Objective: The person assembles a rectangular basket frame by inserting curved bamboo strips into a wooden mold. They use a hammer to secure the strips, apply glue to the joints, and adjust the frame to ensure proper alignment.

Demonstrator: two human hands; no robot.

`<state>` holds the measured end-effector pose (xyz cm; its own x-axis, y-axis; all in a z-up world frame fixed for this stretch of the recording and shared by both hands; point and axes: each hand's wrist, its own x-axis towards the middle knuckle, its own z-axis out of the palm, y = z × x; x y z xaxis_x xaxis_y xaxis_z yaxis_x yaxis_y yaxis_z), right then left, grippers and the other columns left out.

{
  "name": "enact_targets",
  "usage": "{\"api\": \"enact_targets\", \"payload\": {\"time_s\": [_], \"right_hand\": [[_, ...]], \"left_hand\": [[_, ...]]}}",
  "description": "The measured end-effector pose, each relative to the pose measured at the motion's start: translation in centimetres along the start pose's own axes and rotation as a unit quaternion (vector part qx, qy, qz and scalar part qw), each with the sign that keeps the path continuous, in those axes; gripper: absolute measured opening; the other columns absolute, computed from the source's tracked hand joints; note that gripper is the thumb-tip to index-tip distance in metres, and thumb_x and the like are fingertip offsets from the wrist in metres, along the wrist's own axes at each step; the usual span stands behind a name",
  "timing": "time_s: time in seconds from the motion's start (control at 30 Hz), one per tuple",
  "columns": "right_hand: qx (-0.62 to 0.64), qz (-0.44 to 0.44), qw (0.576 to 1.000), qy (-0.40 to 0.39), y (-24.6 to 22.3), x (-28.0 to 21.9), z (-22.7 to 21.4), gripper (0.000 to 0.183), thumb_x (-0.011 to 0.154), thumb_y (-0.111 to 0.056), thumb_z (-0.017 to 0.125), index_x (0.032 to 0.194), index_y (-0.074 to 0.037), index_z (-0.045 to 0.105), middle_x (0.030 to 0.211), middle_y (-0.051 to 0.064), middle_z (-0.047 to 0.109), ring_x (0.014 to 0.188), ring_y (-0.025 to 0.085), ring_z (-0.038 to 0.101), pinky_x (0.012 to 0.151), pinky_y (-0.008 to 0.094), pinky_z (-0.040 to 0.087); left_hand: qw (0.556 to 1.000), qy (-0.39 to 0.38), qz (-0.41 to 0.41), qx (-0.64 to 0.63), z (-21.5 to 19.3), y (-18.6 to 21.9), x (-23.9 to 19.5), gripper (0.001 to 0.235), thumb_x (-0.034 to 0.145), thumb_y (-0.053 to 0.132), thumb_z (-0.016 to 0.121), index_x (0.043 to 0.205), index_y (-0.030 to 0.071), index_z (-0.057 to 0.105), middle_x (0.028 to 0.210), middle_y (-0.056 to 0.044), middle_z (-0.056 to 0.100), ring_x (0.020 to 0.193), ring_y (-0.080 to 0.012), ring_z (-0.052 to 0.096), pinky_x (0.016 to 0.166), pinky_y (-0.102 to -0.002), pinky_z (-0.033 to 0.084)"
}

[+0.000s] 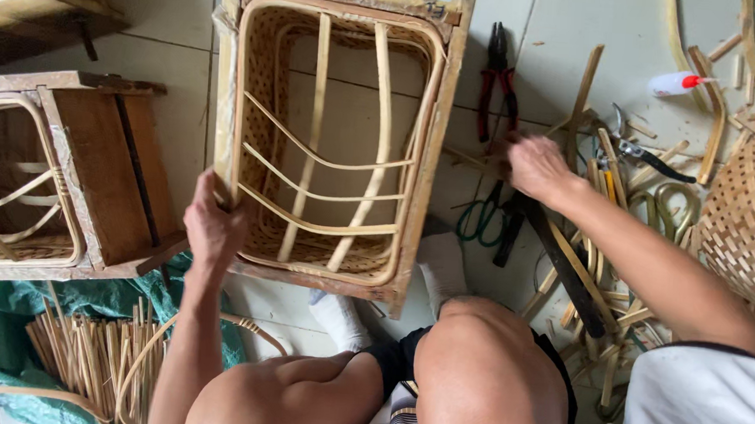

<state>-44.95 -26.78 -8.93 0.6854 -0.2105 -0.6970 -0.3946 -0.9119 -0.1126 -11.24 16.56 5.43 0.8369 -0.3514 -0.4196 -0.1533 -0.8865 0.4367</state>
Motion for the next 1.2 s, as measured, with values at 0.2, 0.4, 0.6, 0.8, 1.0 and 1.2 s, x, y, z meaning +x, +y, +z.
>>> {"api": "enact_targets", "payload": {"time_s": [0.2,0.4,0.6,0.8,1.0,1.2], "right_hand": [[-0.012,-0.041,0.991,0.128,1.0,1.7,2.6,0.013,0.079,-0.004,0.058,0.074,-0.003,0.069,0.071,0.021,0.063,0.063,0.031,0.062,0.067,0.044,0.055],[0.004,-0.061,0.987,0.148,-5.2,0.4,1.6,0.061,0.082,-0.045,0.075,0.117,0.005,0.066,0.090,0.030,0.069,0.073,0.040,0.069,0.066,0.050,0.056],[0.081,-0.145,0.938,0.304,-5.1,0.6,-0.4,0.033,0.094,-0.017,0.064,0.124,-0.004,0.063,0.116,0.026,0.066,0.092,0.038,0.067,0.075,0.048,0.059],[0.455,-0.040,0.836,0.304,-2.5,-4.9,-8.7,0.021,0.103,0.002,0.054,0.123,0.001,0.049,0.095,0.011,0.062,0.074,0.015,0.064,0.055,0.029,0.057],[0.497,-0.125,0.729,0.454,-3.0,-7.4,-19.4,0.016,0.125,-0.011,0.045,0.130,0.000,0.056,0.074,0.001,0.054,0.048,0.007,0.049,0.045,0.024,0.040],[0.580,-0.292,0.632,0.423,-8.9,-1.5,-26.2,0.025,0.119,-0.011,0.041,0.135,-0.005,0.060,0.099,0.009,0.071,0.045,0.005,0.042,0.042,0.024,0.035]], "left_hand": [[0.990,0.028,0.138,0.033,-3.5,-0.7,4.7,0.038,0.085,0.014,0.084,0.113,0.005,0.061,0.094,-0.020,0.075,0.084,-0.0326,0.073,0.074,-0.045,0.058],[0.994,-0.068,0.084,0.026,-6.2,0.0,9.0,0.043,0.083,0.016,0.081,0.118,0.005,0.058,0.100,-0.021,0.074,0.092,-0.0288,0.074,0.083,-0.043,0.058],[0.891,0.040,0.255,0.374,-7.6,5.2,5.6,0.065,0.090,-0.001,0.067,0.154,0.000,0.055,0.130,-0.018,0.067,0.118,-0.0277,0.063,0.101,-0.048,0.048],[0.943,-0.066,0.326,0.028,2.7,17.2,-1.8,0.065,0.093,0.042,0.079,0.137,0.001,0.055,0.115,-0.025,0.069,0.108,-0.0378,0.065,0.092,-0.048,0.053],[0.946,0.119,0.287,-0.094,12.8,22.5,-2.7,0.047,0.092,0.020,0.067,0.129,-0.003,0.051,0.095,-0.017,0.066,0.090,-0.0342,0.065,0.081,-0.044,0.054],[0.959,0.110,0.241,-0.097,14.8,21.2,-5.7,0.028,0.091,0.013,0.065,0.118,0.006,0.059,0.096,-0.013,0.070,0.091,-0.0307,0.067,0.083,-0.044,0.051]]}}
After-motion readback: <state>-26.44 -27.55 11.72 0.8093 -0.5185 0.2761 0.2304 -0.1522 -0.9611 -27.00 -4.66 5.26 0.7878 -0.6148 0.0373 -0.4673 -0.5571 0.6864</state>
